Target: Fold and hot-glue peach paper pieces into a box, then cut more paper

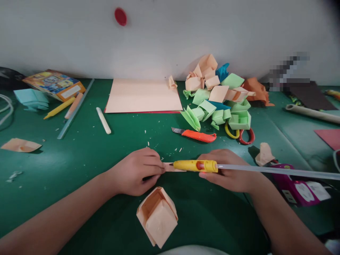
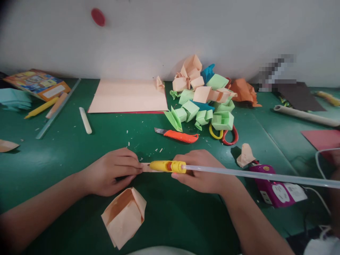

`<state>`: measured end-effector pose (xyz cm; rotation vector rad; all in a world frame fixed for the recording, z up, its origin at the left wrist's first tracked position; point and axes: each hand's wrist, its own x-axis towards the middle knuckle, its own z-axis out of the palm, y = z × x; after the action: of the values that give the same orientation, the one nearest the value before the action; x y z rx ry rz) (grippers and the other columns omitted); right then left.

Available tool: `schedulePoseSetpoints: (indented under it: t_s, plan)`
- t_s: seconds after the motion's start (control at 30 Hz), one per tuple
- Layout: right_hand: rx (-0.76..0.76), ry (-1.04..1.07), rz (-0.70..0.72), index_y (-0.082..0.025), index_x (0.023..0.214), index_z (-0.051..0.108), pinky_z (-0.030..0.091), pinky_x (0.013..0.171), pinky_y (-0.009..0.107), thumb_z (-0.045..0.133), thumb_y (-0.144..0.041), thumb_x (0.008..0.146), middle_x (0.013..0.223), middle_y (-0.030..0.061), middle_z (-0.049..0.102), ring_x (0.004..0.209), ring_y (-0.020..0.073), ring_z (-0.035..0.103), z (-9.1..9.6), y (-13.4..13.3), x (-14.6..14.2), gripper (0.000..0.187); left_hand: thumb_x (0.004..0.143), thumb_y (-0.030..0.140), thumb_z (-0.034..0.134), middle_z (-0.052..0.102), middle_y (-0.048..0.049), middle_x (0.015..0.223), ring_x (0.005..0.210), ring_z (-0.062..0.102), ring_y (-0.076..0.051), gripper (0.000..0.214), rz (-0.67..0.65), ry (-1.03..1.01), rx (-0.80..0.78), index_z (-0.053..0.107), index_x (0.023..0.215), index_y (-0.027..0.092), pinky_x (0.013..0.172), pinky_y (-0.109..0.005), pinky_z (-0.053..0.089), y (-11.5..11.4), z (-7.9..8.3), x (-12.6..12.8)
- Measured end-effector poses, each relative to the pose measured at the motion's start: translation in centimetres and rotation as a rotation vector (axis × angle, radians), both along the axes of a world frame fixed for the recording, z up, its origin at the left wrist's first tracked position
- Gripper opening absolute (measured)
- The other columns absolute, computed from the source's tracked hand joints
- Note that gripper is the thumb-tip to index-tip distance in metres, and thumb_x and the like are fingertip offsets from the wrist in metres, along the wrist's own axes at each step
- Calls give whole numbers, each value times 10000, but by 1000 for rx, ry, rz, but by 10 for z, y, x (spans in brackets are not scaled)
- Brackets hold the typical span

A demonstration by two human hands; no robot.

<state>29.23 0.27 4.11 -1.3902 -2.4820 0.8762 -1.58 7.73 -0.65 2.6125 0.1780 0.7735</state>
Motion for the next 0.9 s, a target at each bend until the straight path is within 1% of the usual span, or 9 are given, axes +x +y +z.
schedulePoseSetpoints:
  t_s: [0.1,0.27,0.5,0.67,0.9]
  plan:
    - [-12,10,21,-230,987,632,380,679,316,480,-516,1047,807,18,684,695,181,580,0,0,-2,329,883,76,621,811,-74,983,871,717,-211,238,-5,-11,1,735,1072,166,823,-373,595,0,0,0]
    - [1,0,26,-231,976,632,369,657,315,479,-500,1048,785,20,680,666,179,569,2,0,-1,318,898,79,611,805,-79,1000,888,717,-207,218,-9,-14,7,719,1069,159,840,-376,606,0,2,1]
    - [25,-19,1,-231,928,610,348,631,306,462,-503,1058,784,16,668,670,173,563,3,-1,3,336,914,79,579,772,-84,962,907,699,-212,188,7,17,-2,708,1025,158,817,-362,600,0,3,0]
    - [17,-3,-15,-237,976,627,360,641,308,481,-505,1049,789,12,674,675,175,566,1,-1,1,314,908,76,587,771,-83,965,911,695,-210,183,7,26,-12,704,1022,159,833,-362,594,0,1,0]
    - [-2,-1,11,-229,950,618,359,655,309,482,-516,1045,791,17,669,681,176,564,-3,1,-3,331,909,84,590,777,-94,1006,943,725,-214,204,21,18,-5,723,1040,166,848,-362,603,0,2,-1]
